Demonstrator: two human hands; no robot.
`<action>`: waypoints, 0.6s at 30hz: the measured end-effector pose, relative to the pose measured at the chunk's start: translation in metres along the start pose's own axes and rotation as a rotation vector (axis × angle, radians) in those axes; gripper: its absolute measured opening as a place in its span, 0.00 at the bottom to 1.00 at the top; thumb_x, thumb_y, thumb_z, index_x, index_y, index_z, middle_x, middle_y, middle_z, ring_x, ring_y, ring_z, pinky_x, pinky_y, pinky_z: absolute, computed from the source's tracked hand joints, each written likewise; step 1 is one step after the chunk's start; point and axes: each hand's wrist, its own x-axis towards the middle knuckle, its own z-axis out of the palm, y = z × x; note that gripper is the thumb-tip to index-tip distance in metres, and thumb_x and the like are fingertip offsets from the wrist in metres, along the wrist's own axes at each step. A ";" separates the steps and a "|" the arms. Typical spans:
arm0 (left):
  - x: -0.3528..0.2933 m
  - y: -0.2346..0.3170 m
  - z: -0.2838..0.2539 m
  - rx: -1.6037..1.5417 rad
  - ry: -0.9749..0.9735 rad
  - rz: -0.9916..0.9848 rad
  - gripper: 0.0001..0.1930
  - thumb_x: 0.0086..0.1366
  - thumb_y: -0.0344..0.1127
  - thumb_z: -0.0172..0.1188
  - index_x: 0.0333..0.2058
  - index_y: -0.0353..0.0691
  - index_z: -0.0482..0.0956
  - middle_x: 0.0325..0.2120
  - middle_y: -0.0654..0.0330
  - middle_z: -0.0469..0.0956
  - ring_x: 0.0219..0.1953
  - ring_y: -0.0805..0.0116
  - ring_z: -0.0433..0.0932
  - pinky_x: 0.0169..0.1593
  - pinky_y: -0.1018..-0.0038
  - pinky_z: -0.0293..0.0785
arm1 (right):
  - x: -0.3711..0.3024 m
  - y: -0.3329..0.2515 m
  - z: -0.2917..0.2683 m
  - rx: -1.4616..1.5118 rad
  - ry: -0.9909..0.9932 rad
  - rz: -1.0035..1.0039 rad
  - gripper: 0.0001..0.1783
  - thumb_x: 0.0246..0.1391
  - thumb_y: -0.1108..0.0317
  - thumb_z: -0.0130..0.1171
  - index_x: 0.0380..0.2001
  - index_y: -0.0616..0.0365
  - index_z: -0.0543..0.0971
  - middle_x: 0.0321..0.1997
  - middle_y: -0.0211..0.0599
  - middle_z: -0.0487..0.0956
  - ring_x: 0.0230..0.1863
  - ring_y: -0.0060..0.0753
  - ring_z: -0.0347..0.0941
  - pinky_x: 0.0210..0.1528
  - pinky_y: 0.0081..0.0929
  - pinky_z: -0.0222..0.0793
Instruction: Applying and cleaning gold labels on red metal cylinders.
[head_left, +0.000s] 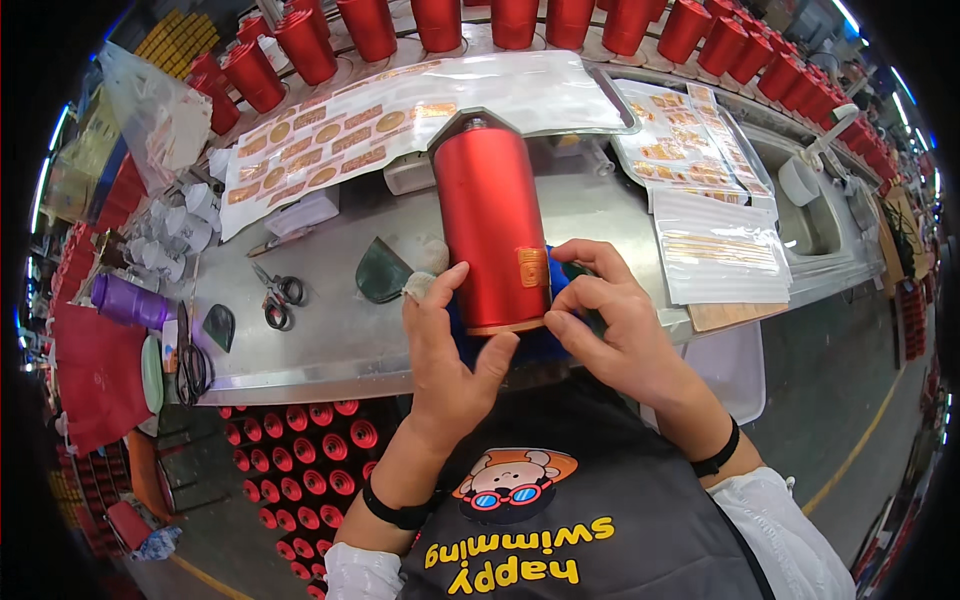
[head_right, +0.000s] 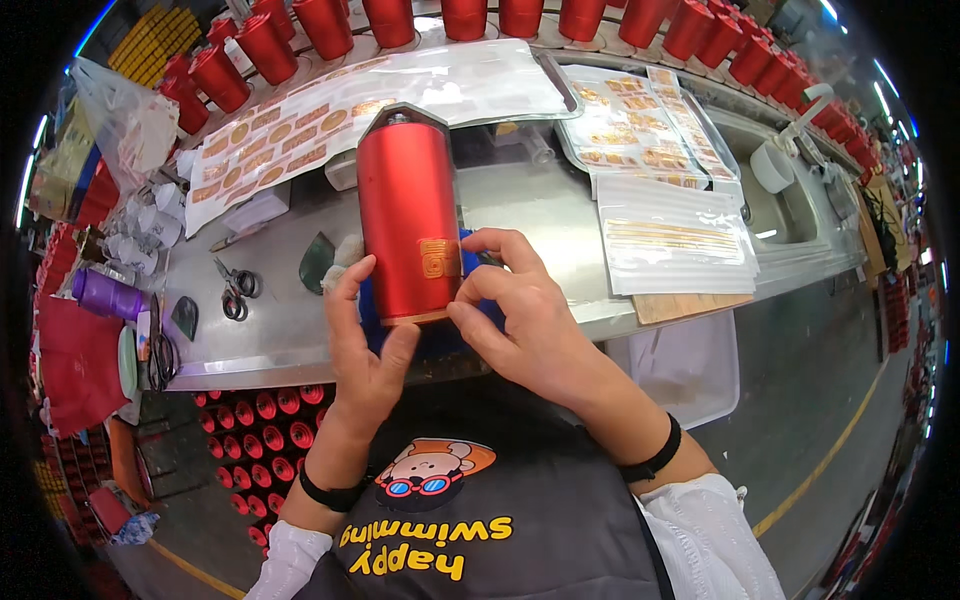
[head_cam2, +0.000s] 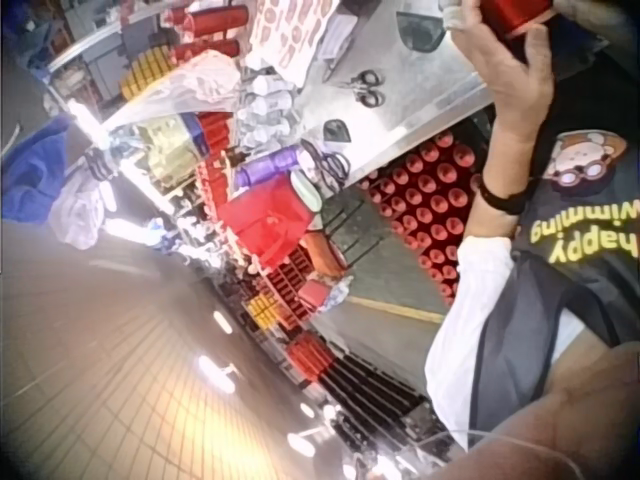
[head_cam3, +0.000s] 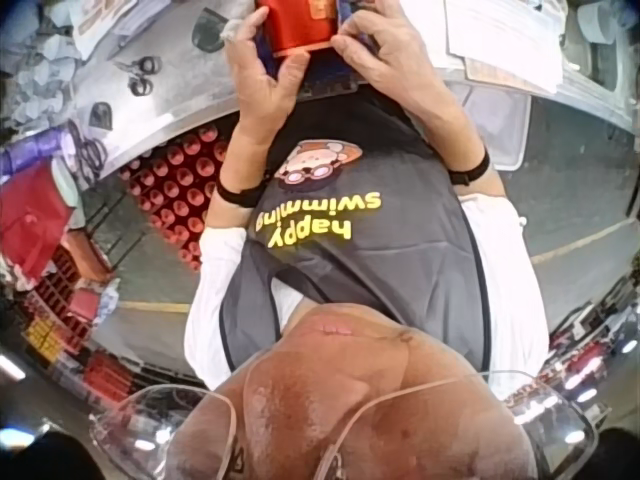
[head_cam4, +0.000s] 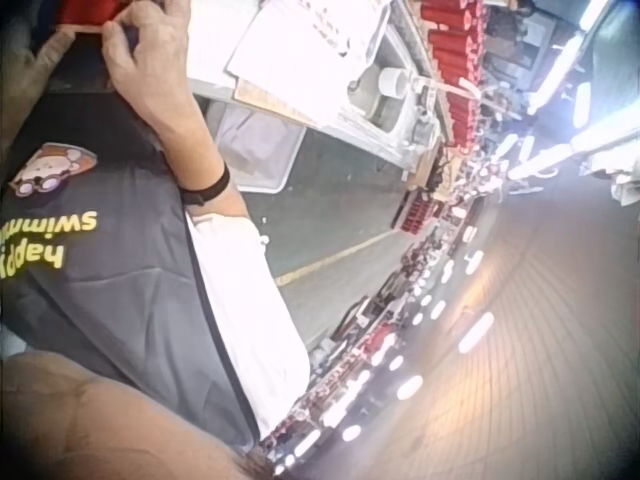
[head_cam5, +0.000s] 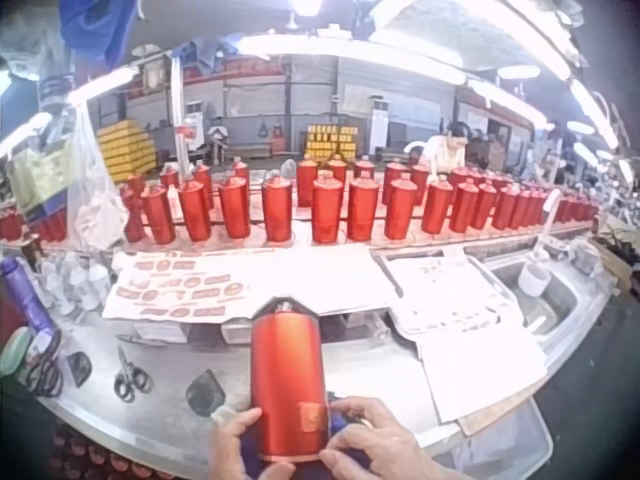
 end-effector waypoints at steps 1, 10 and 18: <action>0.001 0.000 0.000 0.105 -0.007 0.068 0.30 0.64 0.41 0.62 0.59 0.32 0.64 0.53 0.45 0.68 0.58 0.48 0.66 0.63 0.58 0.58 | 0.000 0.002 0.000 -0.010 0.003 -0.006 0.04 0.51 0.74 0.62 0.28 0.63 0.78 0.56 0.49 0.69 0.58 0.45 0.69 0.59 0.35 0.62; -0.005 -0.013 -0.003 0.075 -0.069 -0.011 0.38 0.62 0.47 0.65 0.63 0.32 0.59 0.53 0.44 0.70 0.53 0.48 0.72 0.61 0.60 0.63 | -0.011 0.023 -0.009 -0.006 0.045 -0.120 0.19 0.52 0.83 0.54 0.50 0.64 0.75 0.63 0.54 0.67 0.62 0.48 0.67 0.60 0.36 0.65; 0.004 -0.009 0.005 -0.397 -0.016 -0.232 0.39 0.64 0.48 0.63 0.62 0.26 0.56 0.58 0.48 0.63 0.61 0.59 0.63 0.64 0.64 0.58 | -0.009 0.024 0.011 -0.193 0.076 -0.354 0.35 0.40 0.80 0.68 0.56 0.66 0.71 0.60 0.59 0.68 0.58 0.61 0.68 0.59 0.44 0.68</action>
